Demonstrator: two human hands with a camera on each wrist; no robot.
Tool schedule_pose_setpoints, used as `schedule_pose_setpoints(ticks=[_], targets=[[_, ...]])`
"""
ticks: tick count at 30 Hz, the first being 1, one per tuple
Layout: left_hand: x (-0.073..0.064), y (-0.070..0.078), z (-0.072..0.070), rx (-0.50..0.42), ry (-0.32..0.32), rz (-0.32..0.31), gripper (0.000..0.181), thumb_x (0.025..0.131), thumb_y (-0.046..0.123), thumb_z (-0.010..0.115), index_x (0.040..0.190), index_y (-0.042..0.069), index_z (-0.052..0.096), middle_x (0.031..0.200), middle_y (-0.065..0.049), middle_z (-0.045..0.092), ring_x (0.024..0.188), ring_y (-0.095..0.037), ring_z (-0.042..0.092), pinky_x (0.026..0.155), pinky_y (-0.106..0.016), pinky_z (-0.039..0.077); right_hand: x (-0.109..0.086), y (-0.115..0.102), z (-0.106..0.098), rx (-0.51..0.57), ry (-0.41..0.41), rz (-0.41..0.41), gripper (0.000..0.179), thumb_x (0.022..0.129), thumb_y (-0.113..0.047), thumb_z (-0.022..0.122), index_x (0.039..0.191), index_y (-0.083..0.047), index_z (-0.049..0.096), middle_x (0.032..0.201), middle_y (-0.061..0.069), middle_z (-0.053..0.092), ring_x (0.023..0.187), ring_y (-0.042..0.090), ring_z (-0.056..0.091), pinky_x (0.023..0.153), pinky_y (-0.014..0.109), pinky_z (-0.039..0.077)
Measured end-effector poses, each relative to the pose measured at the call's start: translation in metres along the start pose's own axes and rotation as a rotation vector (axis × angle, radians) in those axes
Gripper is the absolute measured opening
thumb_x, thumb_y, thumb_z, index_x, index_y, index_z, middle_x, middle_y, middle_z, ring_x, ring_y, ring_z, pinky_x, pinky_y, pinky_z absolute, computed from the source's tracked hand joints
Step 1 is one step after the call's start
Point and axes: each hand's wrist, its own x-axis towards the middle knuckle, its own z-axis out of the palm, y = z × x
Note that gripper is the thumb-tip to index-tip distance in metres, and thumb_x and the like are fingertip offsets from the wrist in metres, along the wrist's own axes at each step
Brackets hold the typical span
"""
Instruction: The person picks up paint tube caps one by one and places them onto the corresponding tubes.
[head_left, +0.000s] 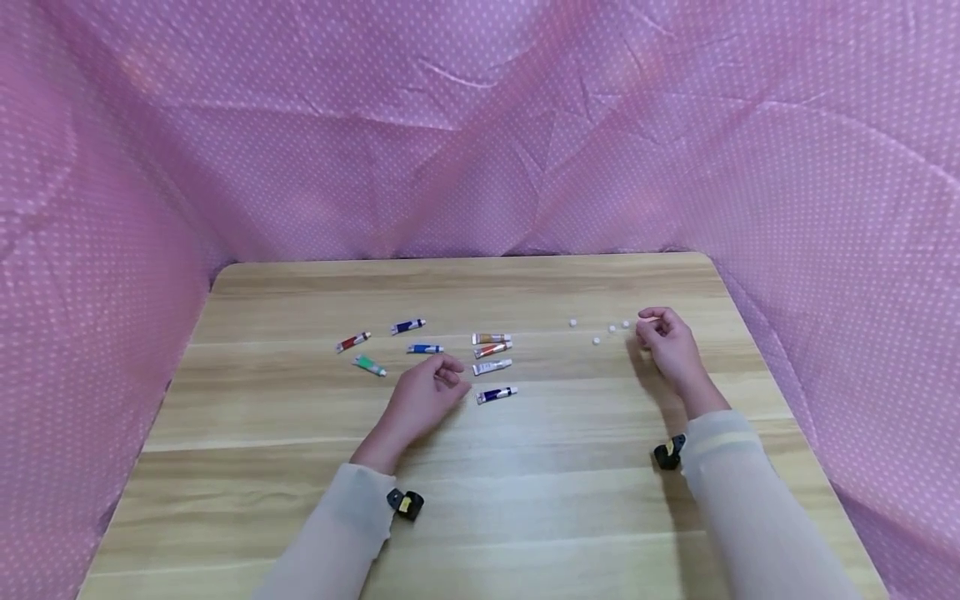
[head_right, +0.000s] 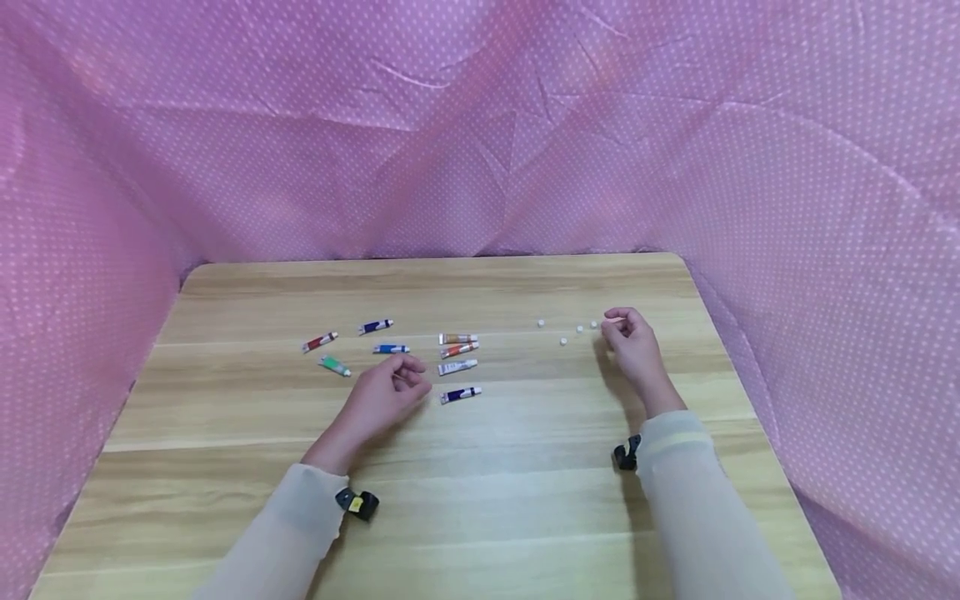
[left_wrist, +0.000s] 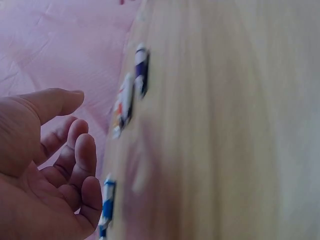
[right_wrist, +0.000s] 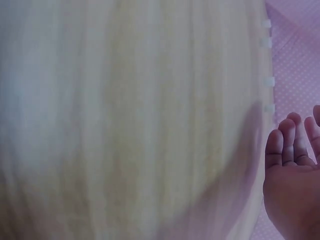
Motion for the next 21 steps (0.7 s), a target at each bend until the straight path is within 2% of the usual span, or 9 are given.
schedule_pose_setpoints(ticks=[5, 9, 15, 21], targets=[[-0.002, -0.004, -0.024, 0.022, 0.034, 0.012, 0.032, 0.103, 0.033, 0.075, 0.13, 0.018, 0.069, 0.117, 0.001, 0.072, 0.105, -0.02, 0.069, 0.096, -0.041, 0.06, 0.004, 0.007, -0.003, -0.045, -0.009, 0.02, 0.043, 0.112, -0.017, 0.059, 0.147, 0.006, 0.051, 0.092, -0.014, 0.061, 0.082, 0.001, 0.06, 0.075, 0.017, 0.052], [-0.003, -0.013, -0.045, 0.033, 0.07, 0.033, 0.032, 0.106, 0.032, 0.072, 0.131, 0.013, 0.068, 0.118, -0.004, 0.072, 0.105, -0.022, 0.069, 0.094, -0.041, 0.059, 0.004, 0.006, -0.006, -0.091, -0.022, 0.035, 0.045, 0.112, -0.025, 0.061, 0.148, 0.001, 0.053, 0.096, -0.014, 0.06, 0.085, 0.002, 0.06, 0.076, 0.016, 0.052], [-0.006, -0.035, -0.069, 0.048, 0.111, 0.007, 0.032, 0.108, 0.031, 0.069, 0.132, 0.011, 0.067, 0.122, -0.008, 0.072, 0.11, -0.026, 0.068, 0.098, -0.043, 0.058, 0.005, 0.006, -0.009, -0.182, -0.072, 0.043, 0.044, 0.111, -0.024, 0.063, 0.148, -0.003, 0.056, 0.101, -0.006, 0.061, 0.082, 0.003, 0.058, 0.072, 0.018, 0.053], [-0.003, -0.06, -0.094, 0.145, 0.175, 0.004, 0.029, 0.108, 0.029, 0.066, 0.129, 0.01, 0.069, 0.124, -0.013, 0.073, 0.11, -0.03, 0.07, 0.097, -0.047, 0.057, 0.013, 0.002, -0.006, -0.289, -0.1, 0.032, 0.045, 0.111, -0.028, 0.063, 0.15, -0.008, 0.059, 0.104, 0.002, 0.06, 0.087, 0.008, 0.057, 0.073, 0.019, 0.051]])
